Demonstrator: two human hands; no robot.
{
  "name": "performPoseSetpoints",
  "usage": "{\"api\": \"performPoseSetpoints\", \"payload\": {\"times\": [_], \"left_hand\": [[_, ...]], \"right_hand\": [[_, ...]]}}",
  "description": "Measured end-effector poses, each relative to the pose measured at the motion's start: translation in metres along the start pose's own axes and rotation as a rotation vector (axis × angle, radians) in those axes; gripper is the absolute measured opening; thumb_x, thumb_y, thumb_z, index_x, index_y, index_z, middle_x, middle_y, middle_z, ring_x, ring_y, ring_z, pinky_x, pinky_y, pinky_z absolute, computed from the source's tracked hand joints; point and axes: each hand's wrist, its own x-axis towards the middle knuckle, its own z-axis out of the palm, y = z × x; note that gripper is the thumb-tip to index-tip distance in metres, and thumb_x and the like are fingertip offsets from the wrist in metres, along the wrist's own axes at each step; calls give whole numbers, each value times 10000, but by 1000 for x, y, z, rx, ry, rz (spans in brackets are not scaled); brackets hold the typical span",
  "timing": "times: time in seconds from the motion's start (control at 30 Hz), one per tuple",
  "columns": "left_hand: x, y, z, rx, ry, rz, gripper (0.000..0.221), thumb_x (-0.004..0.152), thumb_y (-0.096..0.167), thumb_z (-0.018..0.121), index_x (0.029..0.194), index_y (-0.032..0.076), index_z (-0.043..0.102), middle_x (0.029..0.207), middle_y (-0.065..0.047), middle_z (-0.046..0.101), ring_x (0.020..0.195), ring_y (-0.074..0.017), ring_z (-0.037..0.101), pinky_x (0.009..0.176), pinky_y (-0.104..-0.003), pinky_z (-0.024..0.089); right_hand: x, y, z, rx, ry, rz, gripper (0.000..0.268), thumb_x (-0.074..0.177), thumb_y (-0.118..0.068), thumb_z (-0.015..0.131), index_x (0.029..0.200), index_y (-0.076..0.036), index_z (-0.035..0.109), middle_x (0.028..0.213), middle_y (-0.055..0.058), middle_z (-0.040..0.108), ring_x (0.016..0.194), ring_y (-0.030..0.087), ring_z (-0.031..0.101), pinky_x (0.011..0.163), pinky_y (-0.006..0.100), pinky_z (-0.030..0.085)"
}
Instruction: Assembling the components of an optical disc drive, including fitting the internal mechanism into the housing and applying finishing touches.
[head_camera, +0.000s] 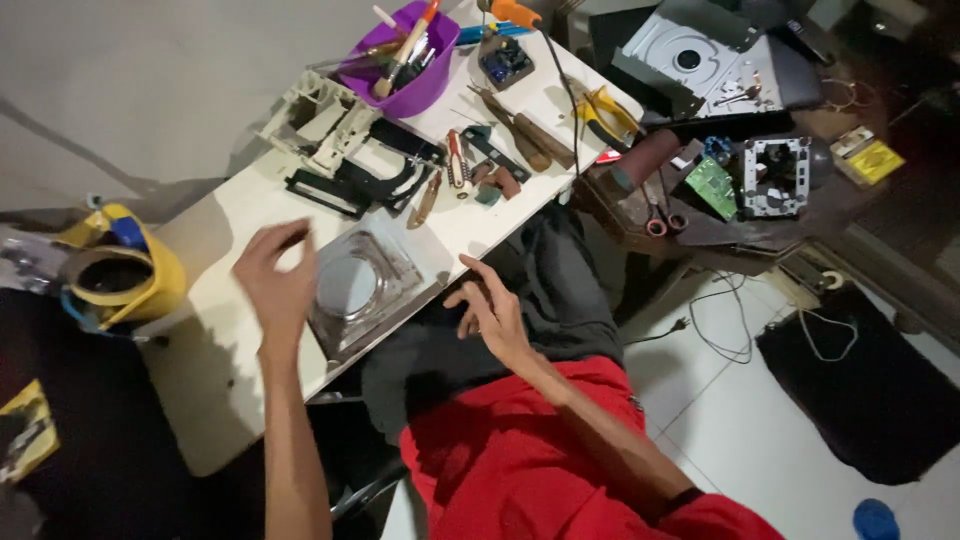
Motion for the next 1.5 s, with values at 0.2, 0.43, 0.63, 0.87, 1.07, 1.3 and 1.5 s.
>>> {"api": "performPoseSetpoints", "payload": {"times": [0.2,0.43,0.63,0.87,1.07,1.3,1.5], "left_hand": [[47,23,139,-304,-276,70,255,814,-79,745,1000,80,814,921,-163,723,871,-342,730,761,-369,608],[62,-10,317,-20,-506,-78,220,840,246,745,1057,224,775,1054,-190,707,1125,-490,625,1137,-638,319],[85,28,334,-161,-437,-7,247,838,-15,688,1063,44,771,980,-176,697,925,-378,729,858,-441,611],[79,44,273,-256,-471,-12,254,910,18,702,1163,25,720,1044,-91,649,827,-175,634,807,-294,582],[47,55,126,-328,-307,16,182,953,70,756,1125,128,773,1059,-113,713,1058,-319,707,952,-411,563],[-7,21,-10,-159,-122,-148,181,1004,-61,680,1170,-12,735,1128,-220,690,1158,-392,666,1059,-479,507],[-45,-12,-32,-46,-116,-249,453,1041,98,690,1449,-41,551,1394,-259,532,1382,-490,457,1135,-639,350]], "right_hand": [[-12,78,-31,259,194,538,430,1119,-339,445,1315,-4,632,796,231,723,470,280,687,405,354,599],[-21,147,-48,259,267,657,360,1065,-285,583,1258,-2,696,600,152,582,490,316,684,440,362,588],[-29,148,-59,126,94,741,325,989,-274,725,1222,-48,730,869,170,728,663,222,747,550,344,648],[-27,135,-73,62,9,671,300,1014,-229,619,1184,2,704,876,78,717,680,127,612,616,246,513],[-24,133,-64,-146,80,459,237,998,-230,718,1130,-42,778,921,205,754,810,251,699,746,406,600],[2,42,-35,-269,257,162,143,1019,-124,671,1040,-53,793,738,122,746,644,140,660,631,309,573],[79,-29,-48,-628,115,-294,191,1031,-126,675,866,-104,769,640,41,713,540,187,625,585,292,528]]}}
